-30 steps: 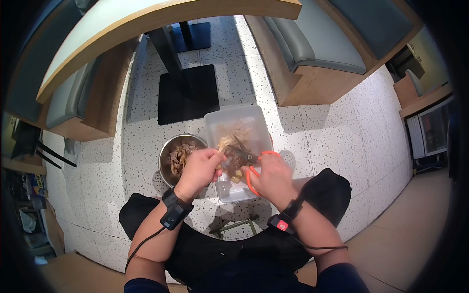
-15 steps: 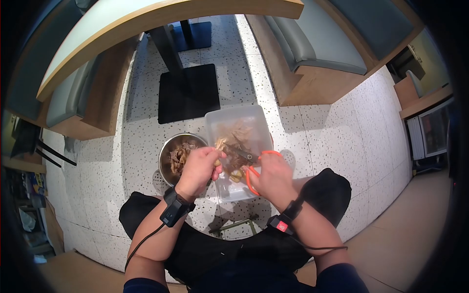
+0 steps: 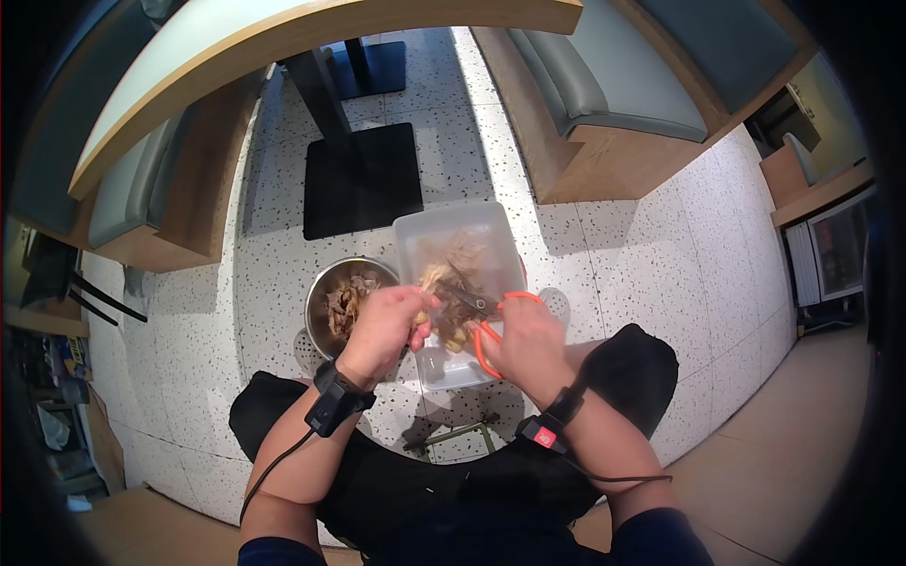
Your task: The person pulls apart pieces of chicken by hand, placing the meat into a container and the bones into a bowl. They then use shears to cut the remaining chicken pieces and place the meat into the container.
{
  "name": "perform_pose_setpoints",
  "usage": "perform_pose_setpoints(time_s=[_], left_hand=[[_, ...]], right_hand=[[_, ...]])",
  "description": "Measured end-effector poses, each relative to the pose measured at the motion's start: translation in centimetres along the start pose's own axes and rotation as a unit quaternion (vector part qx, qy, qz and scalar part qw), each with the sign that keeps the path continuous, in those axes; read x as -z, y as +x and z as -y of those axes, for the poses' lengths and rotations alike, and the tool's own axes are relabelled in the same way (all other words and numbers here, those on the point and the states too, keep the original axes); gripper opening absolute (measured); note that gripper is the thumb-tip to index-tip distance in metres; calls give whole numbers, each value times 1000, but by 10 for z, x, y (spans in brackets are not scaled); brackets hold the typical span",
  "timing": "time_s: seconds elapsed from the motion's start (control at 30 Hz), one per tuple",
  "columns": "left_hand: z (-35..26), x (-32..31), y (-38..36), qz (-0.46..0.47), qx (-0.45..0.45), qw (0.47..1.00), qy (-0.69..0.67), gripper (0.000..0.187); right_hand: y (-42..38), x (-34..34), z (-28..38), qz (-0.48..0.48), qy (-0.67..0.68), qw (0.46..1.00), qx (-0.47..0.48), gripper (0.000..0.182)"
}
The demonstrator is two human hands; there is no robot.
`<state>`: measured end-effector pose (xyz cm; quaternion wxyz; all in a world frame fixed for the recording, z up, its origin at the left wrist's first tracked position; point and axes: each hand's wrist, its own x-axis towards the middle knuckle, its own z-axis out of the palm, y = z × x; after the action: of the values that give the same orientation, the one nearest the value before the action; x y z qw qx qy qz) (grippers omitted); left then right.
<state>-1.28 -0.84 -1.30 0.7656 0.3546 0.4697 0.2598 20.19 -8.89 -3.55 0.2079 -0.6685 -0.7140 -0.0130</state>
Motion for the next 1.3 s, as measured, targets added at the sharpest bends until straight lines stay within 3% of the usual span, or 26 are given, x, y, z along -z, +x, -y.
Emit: perform_pose_setpoints(time_s=[0.53,0.83,0.9,1.03,1.1,1.3], left_hand=[[-10,-6,-6,39,2,995,95,23],[-10,-8,-6,78,20,997,22,24],[-9,-8,-8,99,37,994,-15,24],[-4,-8,-7,119,39,991,-54,24],[-3,-9,-6,117,44,989,-81,24],[-2,-4,1,80,39,996,-33,22]], right_hand=[[5,13,-1,77,87,993,-31,54],[0,6,-2,108,57,992,-40,57],[1,3,-3,29,95,995,-31,56],[2,1,-4,-7,87,996,-15,55],[3,6,0,72,55,996,-26,55],[-1,10,-1,87,60,994,-6,50]])
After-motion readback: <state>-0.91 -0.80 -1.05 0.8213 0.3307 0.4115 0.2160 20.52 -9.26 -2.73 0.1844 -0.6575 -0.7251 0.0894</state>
